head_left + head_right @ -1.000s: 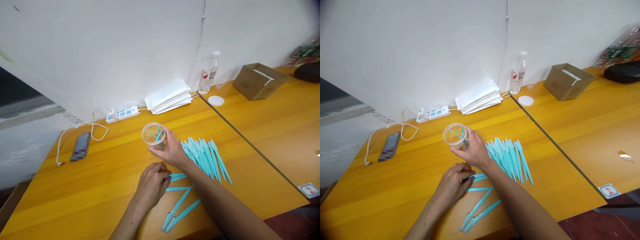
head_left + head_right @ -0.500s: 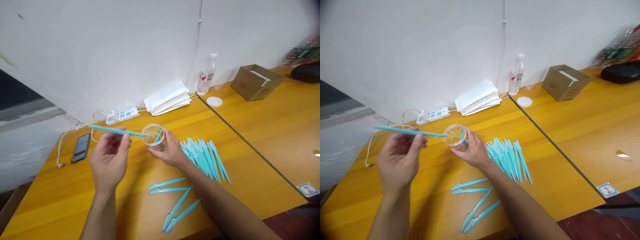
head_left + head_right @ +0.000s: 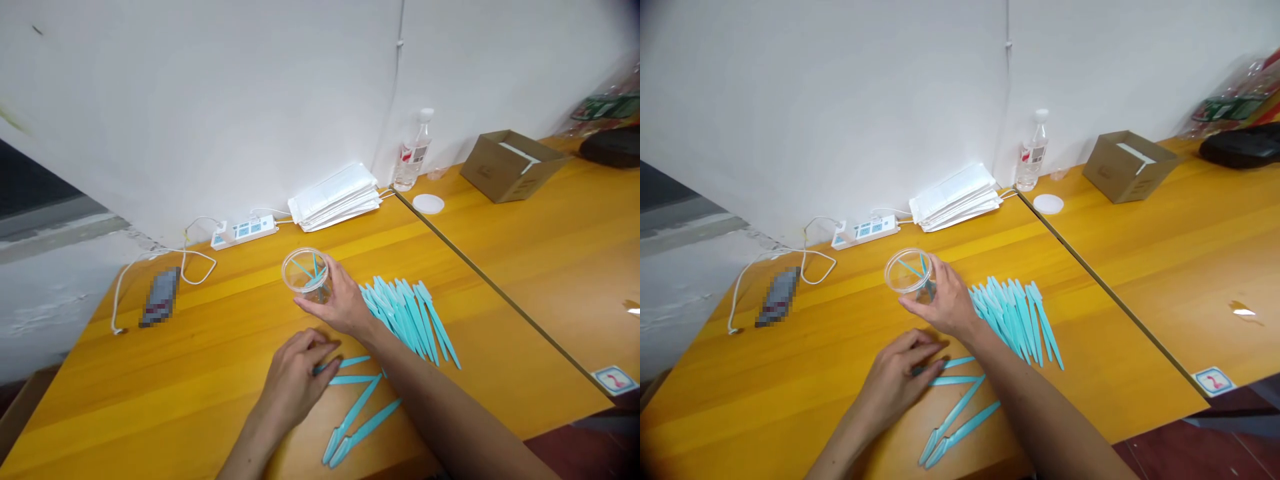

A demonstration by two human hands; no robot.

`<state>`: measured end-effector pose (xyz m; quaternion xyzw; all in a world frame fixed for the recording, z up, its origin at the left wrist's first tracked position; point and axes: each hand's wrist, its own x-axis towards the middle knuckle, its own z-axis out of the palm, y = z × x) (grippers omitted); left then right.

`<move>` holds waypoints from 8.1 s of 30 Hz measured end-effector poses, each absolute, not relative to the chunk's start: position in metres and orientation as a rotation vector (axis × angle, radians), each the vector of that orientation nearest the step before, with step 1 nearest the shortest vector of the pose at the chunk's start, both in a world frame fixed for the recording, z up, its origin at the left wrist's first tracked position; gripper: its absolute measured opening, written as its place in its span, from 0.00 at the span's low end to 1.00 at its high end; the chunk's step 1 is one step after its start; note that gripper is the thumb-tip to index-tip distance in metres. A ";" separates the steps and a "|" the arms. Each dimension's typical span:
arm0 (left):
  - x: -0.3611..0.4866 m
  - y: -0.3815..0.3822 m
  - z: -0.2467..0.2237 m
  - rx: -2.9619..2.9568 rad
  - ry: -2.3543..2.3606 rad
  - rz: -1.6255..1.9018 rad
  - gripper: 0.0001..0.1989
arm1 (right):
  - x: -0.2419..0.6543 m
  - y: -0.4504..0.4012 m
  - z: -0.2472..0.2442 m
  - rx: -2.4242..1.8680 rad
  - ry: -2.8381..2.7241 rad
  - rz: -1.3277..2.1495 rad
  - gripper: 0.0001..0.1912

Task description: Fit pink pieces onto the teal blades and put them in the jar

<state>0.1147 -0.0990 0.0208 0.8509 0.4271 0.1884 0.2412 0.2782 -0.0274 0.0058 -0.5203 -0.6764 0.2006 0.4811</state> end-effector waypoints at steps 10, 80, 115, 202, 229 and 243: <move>0.108 -0.099 0.015 2.572 1.074 0.348 0.09 | 0.278 -0.026 0.007 -1.274 -1.657 0.487 0.45; 0.124 -0.026 0.091 1.507 1.357 1.843 0.09 | 0.278 -0.027 0.008 -1.268 -1.650 0.536 0.45; 0.124 -0.108 0.029 1.945 1.368 0.859 0.07 | 0.291 -0.033 0.030 -1.423 -1.823 0.626 0.66; 0.163 0.016 0.007 1.846 1.749 0.654 0.20 | 0.361 0.010 0.055 -1.085 -1.345 0.765 0.37; 0.147 -0.011 0.067 2.007 1.408 1.364 0.14 | 0.336 -0.001 0.035 -1.142 -1.669 0.798 0.38; 0.233 -0.066 0.013 2.796 0.876 0.402 0.08 | 0.353 0.004 0.034 -1.160 -1.679 0.847 0.38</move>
